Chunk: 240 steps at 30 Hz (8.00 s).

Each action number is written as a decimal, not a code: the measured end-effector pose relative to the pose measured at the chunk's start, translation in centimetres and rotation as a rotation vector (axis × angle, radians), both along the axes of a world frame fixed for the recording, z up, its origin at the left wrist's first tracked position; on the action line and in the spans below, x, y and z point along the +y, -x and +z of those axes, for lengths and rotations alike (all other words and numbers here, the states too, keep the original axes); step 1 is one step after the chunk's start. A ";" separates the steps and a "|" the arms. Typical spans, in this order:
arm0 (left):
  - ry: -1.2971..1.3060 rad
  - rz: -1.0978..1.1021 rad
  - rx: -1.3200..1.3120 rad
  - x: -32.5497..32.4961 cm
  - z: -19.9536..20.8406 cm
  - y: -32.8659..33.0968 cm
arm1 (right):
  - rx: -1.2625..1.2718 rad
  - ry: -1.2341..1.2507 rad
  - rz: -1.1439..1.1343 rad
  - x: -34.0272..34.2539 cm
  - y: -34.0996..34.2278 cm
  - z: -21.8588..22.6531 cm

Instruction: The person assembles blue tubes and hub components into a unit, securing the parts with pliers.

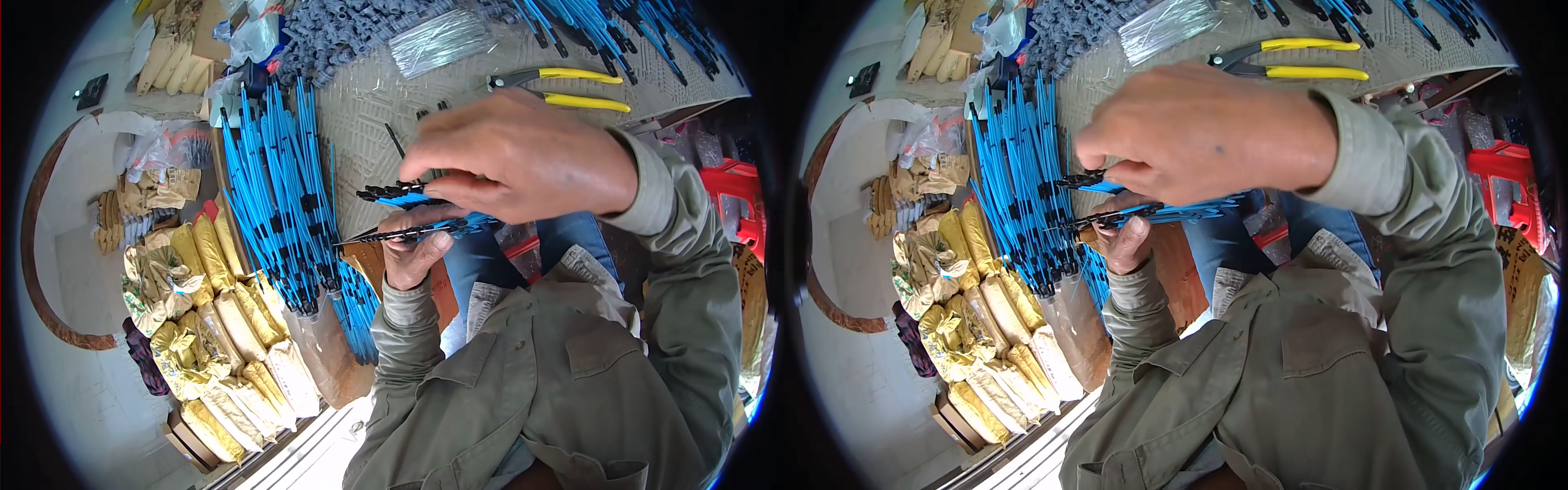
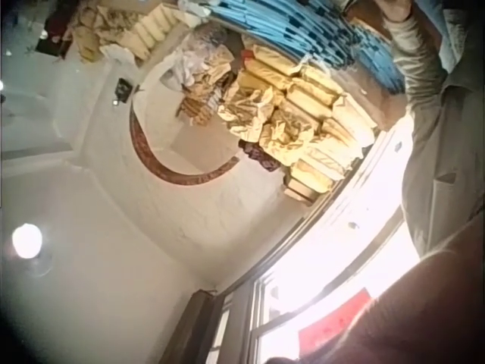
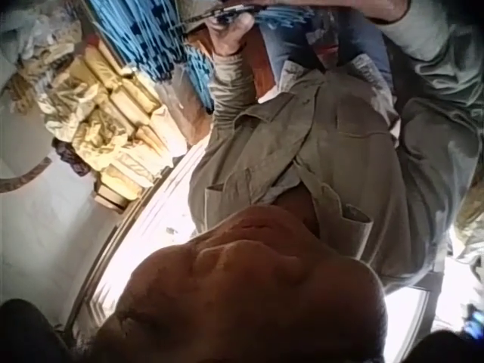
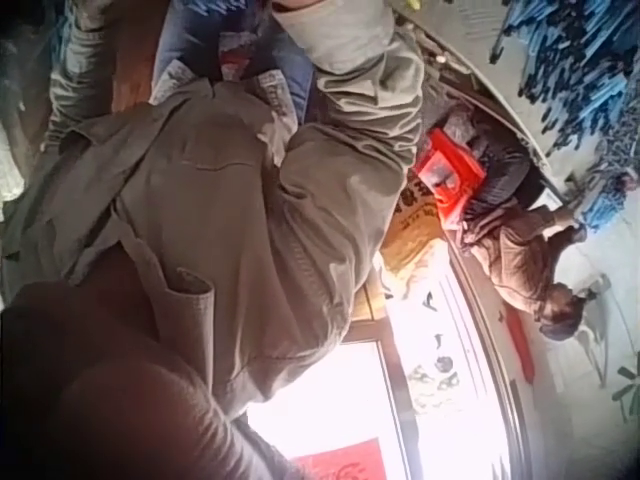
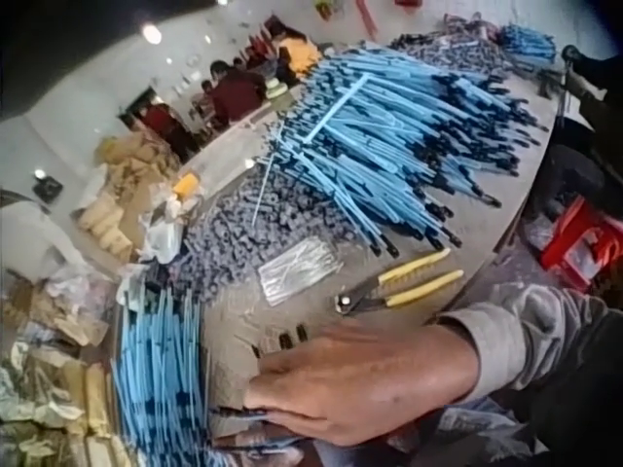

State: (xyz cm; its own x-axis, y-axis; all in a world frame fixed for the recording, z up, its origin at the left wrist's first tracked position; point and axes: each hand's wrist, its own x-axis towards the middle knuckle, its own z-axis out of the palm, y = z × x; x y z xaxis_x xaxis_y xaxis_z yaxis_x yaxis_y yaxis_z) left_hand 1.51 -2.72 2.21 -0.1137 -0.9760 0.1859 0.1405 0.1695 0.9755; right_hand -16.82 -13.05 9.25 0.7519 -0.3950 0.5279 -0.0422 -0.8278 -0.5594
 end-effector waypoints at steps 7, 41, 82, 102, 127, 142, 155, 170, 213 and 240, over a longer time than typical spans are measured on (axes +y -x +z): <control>-0.009 -0.004 0.038 0.0 0.2 0.2 | -0.013 -0.091 -0.048 0.6 -0.1 0.2; 0.088 0.008 0.038 0.1 0.1 0.1 | -0.003 -0.057 -0.114 1.6 -1.3 0.1; 0.047 -0.029 0.101 0.5 -1.5 -1.3 | -0.005 -0.154 -0.023 1.2 -2.5 0.4; -0.003 -0.053 0.132 0.8 -1.2 -1.0 | -0.058 -0.100 -0.066 1.8 -3.0 -0.2; 0.030 -0.003 0.028 0.4 -1.5 -0.8 | -0.020 -0.069 -0.114 1.5 -3.3 0.2; -0.193 -0.016 0.018 1.4 -0.6 -0.7 | 0.022 -0.052 -0.179 2.8 -3.2 0.9; -0.144 0.039 0.007 0.7 0.3 0.3 | -0.168 -0.021 -0.146 2.2 -3.4 -0.3; -0.031 -0.137 0.037 0.9 0.5 -0.3 | -0.026 -0.093 0.043 1.2 -3.2 0.4; -0.136 -0.063 0.087 -0.2 -0.1 1.2 | 0.260 0.014 -0.140 0.7 1.1 -8.2; -0.021 -0.344 -0.299 1.5 -1.4 -1.5 | 0.266 0.241 0.049 -1.8 -2.2 -10.4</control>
State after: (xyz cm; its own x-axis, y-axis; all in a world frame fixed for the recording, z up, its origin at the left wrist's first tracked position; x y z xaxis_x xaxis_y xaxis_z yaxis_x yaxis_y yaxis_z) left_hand 3.01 -1.17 0.80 -0.4778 -0.8751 0.0765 -0.1033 0.1425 0.9844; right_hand -14.59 -14.87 -1.18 0.8903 -0.2427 0.3852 -0.1165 -0.9394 -0.3225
